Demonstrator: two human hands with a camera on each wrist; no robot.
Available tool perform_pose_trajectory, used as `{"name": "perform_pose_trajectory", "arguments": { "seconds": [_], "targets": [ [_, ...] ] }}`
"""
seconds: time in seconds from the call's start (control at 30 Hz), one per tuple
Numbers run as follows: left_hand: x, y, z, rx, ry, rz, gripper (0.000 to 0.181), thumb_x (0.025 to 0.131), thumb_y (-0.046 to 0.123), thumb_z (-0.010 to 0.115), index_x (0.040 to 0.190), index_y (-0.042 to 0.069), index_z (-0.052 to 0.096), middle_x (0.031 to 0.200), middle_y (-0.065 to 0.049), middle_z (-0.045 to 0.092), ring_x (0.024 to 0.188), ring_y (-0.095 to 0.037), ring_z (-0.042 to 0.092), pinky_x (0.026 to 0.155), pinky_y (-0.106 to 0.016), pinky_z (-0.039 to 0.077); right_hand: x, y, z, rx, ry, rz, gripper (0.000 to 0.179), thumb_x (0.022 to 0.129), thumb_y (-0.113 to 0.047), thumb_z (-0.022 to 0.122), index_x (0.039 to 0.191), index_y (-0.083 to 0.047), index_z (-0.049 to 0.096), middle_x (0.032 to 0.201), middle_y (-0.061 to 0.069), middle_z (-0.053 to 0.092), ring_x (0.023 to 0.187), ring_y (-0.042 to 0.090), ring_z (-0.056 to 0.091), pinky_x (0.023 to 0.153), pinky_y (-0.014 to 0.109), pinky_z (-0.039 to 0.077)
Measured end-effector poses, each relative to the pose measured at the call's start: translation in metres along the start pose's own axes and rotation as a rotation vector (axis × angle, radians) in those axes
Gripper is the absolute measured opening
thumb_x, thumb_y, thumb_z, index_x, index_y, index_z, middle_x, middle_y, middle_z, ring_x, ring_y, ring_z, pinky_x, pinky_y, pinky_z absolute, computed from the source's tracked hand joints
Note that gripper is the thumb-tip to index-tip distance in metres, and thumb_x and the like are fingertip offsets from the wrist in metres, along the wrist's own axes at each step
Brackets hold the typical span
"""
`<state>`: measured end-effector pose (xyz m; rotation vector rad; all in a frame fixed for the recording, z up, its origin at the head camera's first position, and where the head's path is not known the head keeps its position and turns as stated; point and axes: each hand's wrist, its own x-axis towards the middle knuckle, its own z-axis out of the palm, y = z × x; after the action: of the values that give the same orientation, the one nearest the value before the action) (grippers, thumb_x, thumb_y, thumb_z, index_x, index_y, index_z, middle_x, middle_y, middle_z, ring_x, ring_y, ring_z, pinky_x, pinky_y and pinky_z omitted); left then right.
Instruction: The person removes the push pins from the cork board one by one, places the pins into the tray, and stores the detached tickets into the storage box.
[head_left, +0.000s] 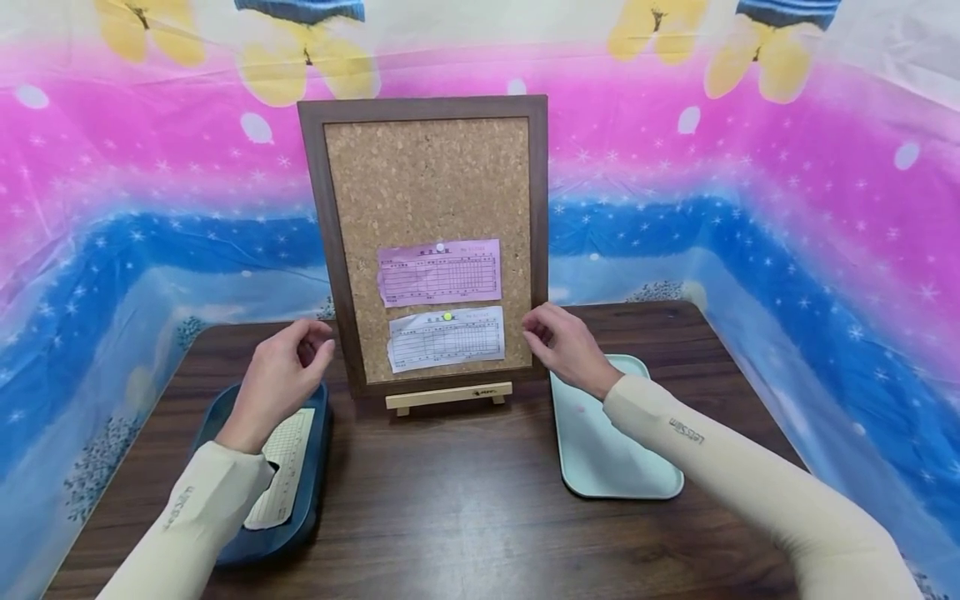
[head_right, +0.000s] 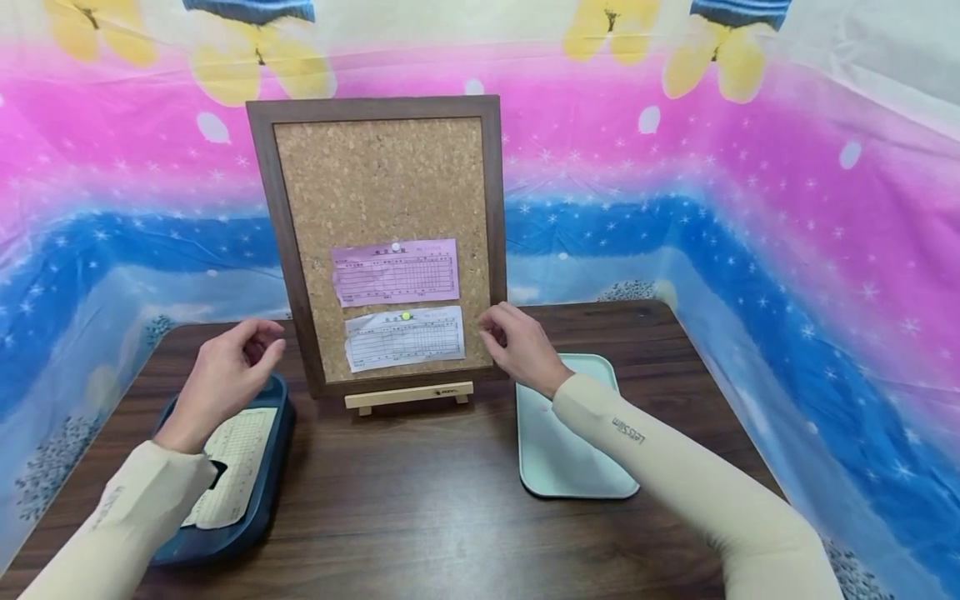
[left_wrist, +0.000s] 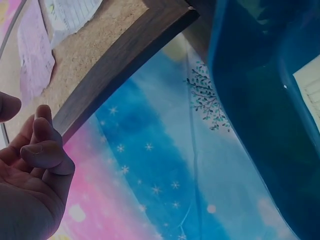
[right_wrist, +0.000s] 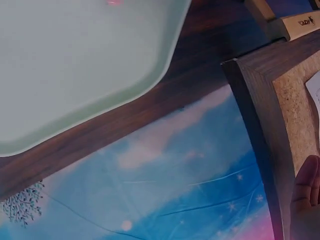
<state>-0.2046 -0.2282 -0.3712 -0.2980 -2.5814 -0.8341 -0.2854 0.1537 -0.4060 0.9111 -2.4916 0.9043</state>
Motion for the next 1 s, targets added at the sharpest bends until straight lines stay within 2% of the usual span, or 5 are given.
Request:
{"name": "perform_pose_trajectory", "arguments": {
  "seconds": [0.33, 0.47, 0.77, 1.0],
  "targets": [
    [0.018, 0.005, 0.008, -0.042, -0.019, -0.032, 0.028, 0.095, 0.018, 0.058, 0.118, 0.003, 0.058, 0.094, -0.01, 0.062, 0.072, -0.021, 0.054, 0.065, -0.04, 0.046, 0.013, -0.012, 0.004, -0.002, 0.013, -0.023, 0.009, 0.09, -0.007, 0.063, 0.099, -0.008, 0.062, 0.091, -0.003, 0.054, 0.075, 0.009, 0.052, 0.065, 0.026, 0.047],
    [0.027, 0.008, 0.012, -0.061, -0.028, -0.02, 0.031, 0.095, 0.018, 0.057, 0.122, 0.002, 0.057, 0.096, -0.011, 0.063, 0.072, -0.021, 0.054, 0.065, -0.039, 0.046, 0.022, -0.02, 0.004, -0.007, 0.014, -0.036, 0.01, 0.09, -0.007, 0.062, 0.1, -0.008, 0.062, 0.093, -0.002, 0.055, 0.076, 0.009, 0.053, 0.066, 0.025, 0.047],
    [0.05, 0.019, 0.02, -0.057, -0.009, -0.022, 0.033, 0.094, 0.016, 0.058, 0.123, 0.001, 0.055, 0.1, -0.012, 0.061, 0.074, -0.022, 0.052, 0.065, -0.038, 0.045, 0.065, -0.045, 0.007, 0.019, 0.0, -0.113, 0.009, 0.09, -0.006, 0.061, 0.099, -0.006, 0.062, 0.094, 0.002, 0.057, 0.079, 0.011, 0.055, 0.07, 0.024, 0.047],
    [0.068, 0.029, 0.024, -0.069, 0.002, -0.028, 0.035, 0.094, 0.018, 0.059, 0.124, 0.001, 0.054, 0.102, -0.012, 0.06, 0.074, -0.022, 0.052, 0.065, -0.038, 0.046, 0.092, -0.057, 0.01, -0.006, 0.021, -0.099, 0.012, 0.091, -0.008, 0.061, 0.103, -0.007, 0.062, 0.095, 0.001, 0.057, 0.08, 0.01, 0.055, 0.071, 0.022, 0.046]
  ]
}}
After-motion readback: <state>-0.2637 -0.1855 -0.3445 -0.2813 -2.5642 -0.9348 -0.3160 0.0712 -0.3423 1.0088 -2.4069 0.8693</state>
